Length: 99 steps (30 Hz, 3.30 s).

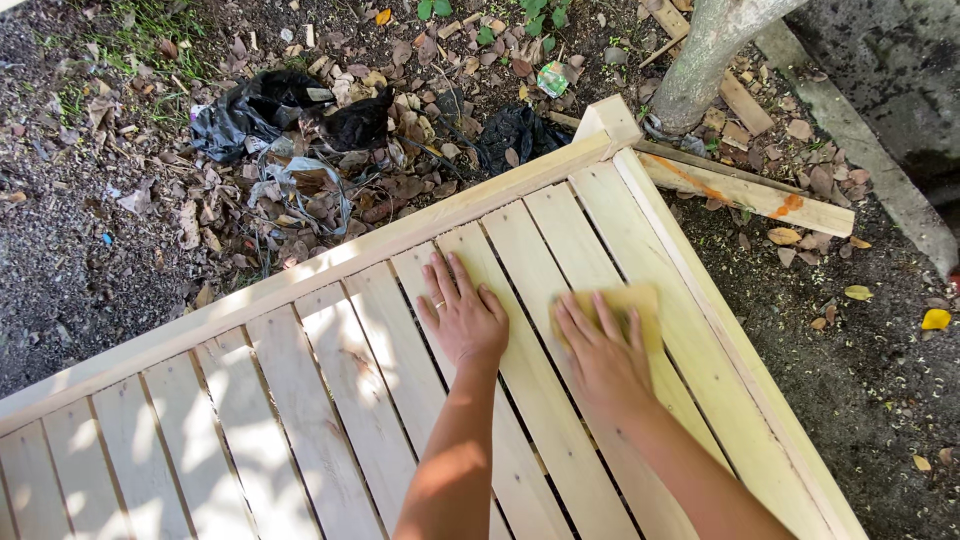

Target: The person sands the slatted surface of an unfinished wooden bench frame outdoors. They rub sandpaper and a sanding block by hand across the wooden slats and edges, working over different sections of the bench top throughout the clip.

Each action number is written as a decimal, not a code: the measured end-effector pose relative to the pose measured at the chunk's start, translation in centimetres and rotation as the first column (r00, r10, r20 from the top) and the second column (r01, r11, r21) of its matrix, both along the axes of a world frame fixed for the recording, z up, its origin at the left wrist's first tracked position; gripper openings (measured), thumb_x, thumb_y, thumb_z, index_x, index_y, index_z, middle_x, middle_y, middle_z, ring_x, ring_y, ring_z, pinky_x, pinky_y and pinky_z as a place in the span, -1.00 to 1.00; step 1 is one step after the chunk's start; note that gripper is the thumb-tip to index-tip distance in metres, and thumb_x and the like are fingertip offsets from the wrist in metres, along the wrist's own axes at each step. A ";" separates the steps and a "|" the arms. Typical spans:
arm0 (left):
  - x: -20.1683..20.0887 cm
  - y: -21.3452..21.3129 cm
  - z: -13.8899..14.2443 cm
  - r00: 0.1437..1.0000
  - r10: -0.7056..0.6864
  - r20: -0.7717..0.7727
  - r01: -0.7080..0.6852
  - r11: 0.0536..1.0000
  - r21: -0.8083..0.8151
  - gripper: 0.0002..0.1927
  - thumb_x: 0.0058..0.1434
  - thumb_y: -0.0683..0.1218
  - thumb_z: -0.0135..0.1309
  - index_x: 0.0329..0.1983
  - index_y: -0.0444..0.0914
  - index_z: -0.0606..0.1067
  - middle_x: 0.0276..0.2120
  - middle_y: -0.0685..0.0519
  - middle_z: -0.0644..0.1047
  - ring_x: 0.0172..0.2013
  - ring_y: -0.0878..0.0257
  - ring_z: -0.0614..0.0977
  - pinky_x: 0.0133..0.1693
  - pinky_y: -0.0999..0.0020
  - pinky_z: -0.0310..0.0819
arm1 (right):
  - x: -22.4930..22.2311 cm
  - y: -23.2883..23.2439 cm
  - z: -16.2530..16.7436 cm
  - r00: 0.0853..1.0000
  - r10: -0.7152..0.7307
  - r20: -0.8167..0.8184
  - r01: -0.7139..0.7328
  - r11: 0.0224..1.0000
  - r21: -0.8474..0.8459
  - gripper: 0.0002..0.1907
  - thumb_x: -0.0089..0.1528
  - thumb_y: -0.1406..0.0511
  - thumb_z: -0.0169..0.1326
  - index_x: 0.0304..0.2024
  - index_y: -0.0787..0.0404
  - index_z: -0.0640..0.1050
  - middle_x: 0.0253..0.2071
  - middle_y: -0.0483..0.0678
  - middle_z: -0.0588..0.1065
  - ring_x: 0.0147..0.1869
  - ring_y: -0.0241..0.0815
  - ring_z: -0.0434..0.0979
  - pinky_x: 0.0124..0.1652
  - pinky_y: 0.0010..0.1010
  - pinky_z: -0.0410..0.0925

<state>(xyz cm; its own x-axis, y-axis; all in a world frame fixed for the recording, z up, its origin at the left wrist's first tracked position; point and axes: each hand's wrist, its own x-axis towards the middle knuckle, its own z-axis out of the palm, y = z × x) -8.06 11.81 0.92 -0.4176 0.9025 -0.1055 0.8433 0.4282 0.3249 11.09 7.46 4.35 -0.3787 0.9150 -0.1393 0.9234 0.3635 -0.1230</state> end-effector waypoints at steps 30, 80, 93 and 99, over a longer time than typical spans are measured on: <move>0.1 -0.3 -1.4 1.000 -0.006 -0.029 0.007 0.999 0.046 -0.28 0.32 0.03 -0.26 0.56 -0.16 0.02 0.56 0.02 -0.07 0.53 0.09 -0.12 0.39 -0.13 -0.29 | -4.4 3.1 -2.0 0.992 0.033 -0.119 -0.034 0.999 -0.008 -0.38 0.29 0.16 -0.09 0.42 -0.04 0.26 0.50 -0.23 0.15 0.55 0.13 0.01 0.30 0.45 -0.12; -0.1 -0.6 -1.2 0.999 -0.016 0.029 0.015 0.999 0.032 -0.31 0.33 -0.04 -0.25 0.56 -0.09 0.02 0.56 0.07 -0.07 0.52 0.12 -0.11 0.39 -0.13 -0.30 | 1.5 -8.2 0.5 0.992 0.026 -0.126 -0.022 0.999 0.028 -0.37 0.25 0.21 -0.07 0.40 0.01 0.27 0.49 -0.16 0.16 0.55 0.01 0.06 0.36 0.24 -0.01; 0.1 -0.3 -1.6 0.999 -0.017 0.027 0.016 0.999 0.044 -0.31 0.30 -0.04 -0.23 0.54 -0.11 0.06 0.55 0.05 -0.03 0.52 0.10 -0.09 0.39 -0.12 -0.30 | -8.3 11.0 -4.5 0.960 0.028 -0.280 0.031 0.978 0.204 -0.46 0.28 0.32 -0.01 0.33 0.23 0.38 0.46 0.02 0.25 0.52 0.14 0.17 0.32 0.06 0.17; -0.1 -0.4 -0.9 0.999 -0.024 0.033 0.022 0.998 0.063 -0.33 0.33 -0.04 -0.25 0.54 -0.09 0.08 0.54 0.06 -0.03 0.53 0.10 -0.09 0.40 -0.13 -0.30 | 1.2 -2.2 -3.3 0.956 0.086 -0.279 -0.058 0.993 0.105 -0.48 0.42 0.20 -0.14 0.42 0.14 0.29 0.51 -0.03 0.19 0.60 0.03 0.08 0.41 -0.01 0.09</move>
<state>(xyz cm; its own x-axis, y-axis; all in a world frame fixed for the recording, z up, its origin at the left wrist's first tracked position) -8.14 11.42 0.05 -0.3937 0.9172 -0.0618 0.8408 0.3864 0.3790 12.30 5.30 1.04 -0.4551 0.8877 0.0691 0.8270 0.4502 -0.3367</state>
